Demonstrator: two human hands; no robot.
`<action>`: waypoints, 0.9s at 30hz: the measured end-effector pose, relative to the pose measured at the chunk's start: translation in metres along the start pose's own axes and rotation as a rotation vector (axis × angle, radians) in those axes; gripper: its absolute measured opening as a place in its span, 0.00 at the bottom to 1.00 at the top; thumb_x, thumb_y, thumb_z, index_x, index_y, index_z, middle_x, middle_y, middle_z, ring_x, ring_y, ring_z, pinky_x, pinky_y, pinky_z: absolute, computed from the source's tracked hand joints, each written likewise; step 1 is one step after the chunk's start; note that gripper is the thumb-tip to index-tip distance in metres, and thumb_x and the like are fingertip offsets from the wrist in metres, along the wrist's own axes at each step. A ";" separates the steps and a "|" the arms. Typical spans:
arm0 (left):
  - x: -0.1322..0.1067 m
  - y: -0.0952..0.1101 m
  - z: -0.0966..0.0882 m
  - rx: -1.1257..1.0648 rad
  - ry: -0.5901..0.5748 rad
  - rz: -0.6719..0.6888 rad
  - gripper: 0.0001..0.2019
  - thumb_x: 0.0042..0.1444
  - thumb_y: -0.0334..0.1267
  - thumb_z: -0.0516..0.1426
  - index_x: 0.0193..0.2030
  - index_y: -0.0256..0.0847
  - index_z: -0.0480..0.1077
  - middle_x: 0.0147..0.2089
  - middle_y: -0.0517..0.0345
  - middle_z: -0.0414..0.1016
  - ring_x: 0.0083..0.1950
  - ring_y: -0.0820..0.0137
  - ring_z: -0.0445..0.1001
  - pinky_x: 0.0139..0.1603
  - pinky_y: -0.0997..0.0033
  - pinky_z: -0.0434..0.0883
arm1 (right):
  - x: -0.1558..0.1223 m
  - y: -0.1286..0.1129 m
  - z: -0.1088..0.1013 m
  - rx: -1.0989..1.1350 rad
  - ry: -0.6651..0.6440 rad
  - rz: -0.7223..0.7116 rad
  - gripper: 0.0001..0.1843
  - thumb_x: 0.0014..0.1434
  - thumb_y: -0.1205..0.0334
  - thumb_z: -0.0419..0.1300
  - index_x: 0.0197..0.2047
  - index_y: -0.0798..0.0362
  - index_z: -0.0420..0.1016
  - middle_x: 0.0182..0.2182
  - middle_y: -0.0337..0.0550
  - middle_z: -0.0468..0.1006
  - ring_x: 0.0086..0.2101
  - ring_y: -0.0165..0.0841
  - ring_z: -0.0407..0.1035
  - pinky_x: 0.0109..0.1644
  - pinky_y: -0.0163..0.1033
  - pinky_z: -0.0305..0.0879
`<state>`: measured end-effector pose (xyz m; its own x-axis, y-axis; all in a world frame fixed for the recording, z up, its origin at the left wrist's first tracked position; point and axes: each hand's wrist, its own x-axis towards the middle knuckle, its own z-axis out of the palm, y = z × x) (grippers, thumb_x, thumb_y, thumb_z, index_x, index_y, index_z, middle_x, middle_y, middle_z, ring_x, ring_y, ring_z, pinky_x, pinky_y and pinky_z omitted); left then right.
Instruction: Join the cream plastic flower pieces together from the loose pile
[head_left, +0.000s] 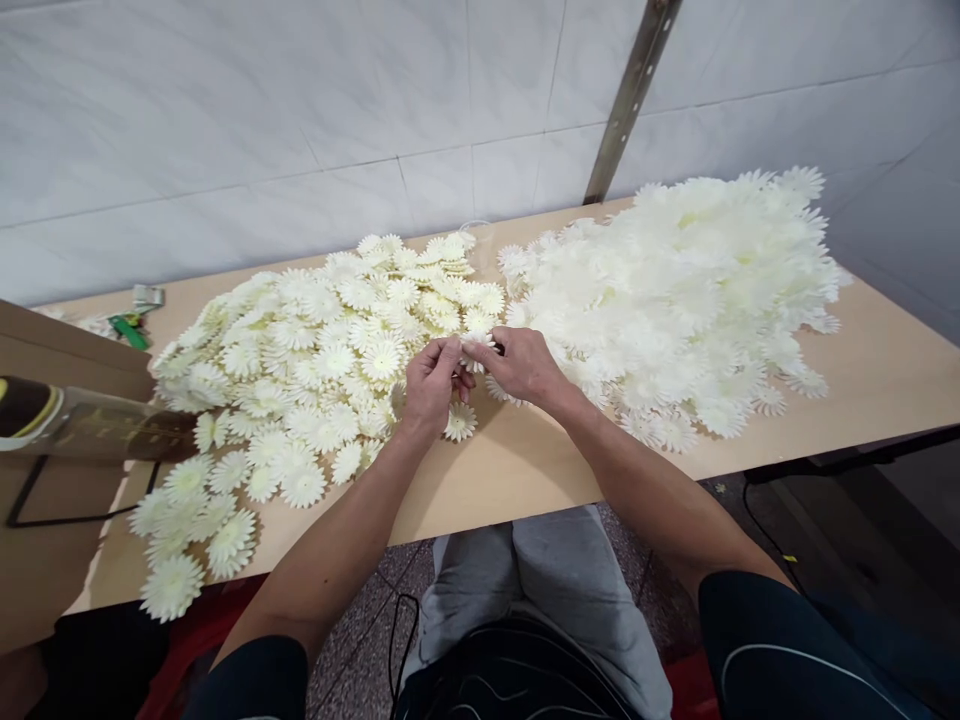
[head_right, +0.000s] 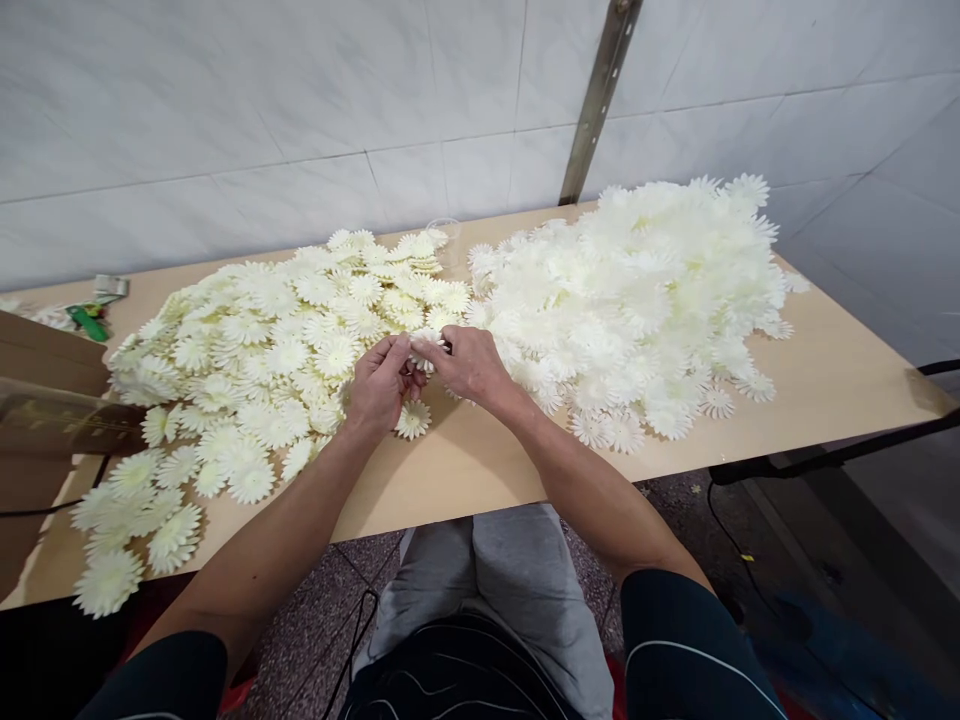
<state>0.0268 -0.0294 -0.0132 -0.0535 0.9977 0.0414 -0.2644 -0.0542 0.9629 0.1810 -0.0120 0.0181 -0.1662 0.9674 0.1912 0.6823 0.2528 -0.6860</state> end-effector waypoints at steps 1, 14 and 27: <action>0.001 0.000 0.000 -0.001 -0.001 -0.010 0.28 0.50 0.67 0.73 0.33 0.43 0.73 0.21 0.65 0.68 0.19 0.75 0.68 0.15 0.77 0.60 | 0.000 0.000 0.000 0.010 0.006 0.000 0.34 0.70 0.35 0.60 0.22 0.47 0.54 0.18 0.35 0.59 0.26 0.31 0.54 0.33 0.41 0.49; -0.001 -0.004 -0.003 0.104 0.044 0.098 0.26 0.59 0.65 0.69 0.40 0.42 0.75 0.21 0.66 0.72 0.16 0.77 0.64 0.17 0.75 0.63 | -0.004 0.004 -0.009 0.405 -0.175 0.144 0.23 0.64 0.43 0.69 0.27 0.49 0.69 0.21 0.39 0.78 0.21 0.35 0.74 0.28 0.39 0.68; 0.001 0.002 -0.004 0.006 -0.047 -0.047 0.28 0.51 0.66 0.73 0.36 0.43 0.72 0.26 0.64 0.71 0.22 0.74 0.72 0.17 0.76 0.63 | -0.003 0.008 -0.012 0.147 -0.107 0.020 0.33 0.65 0.31 0.64 0.22 0.49 0.67 0.16 0.39 0.70 0.24 0.33 0.66 0.30 0.40 0.57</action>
<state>0.0225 -0.0283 -0.0119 0.0037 1.0000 0.0082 -0.2602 -0.0069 0.9655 0.1951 -0.0126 0.0204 -0.2337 0.9666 0.1056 0.5763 0.2252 -0.7856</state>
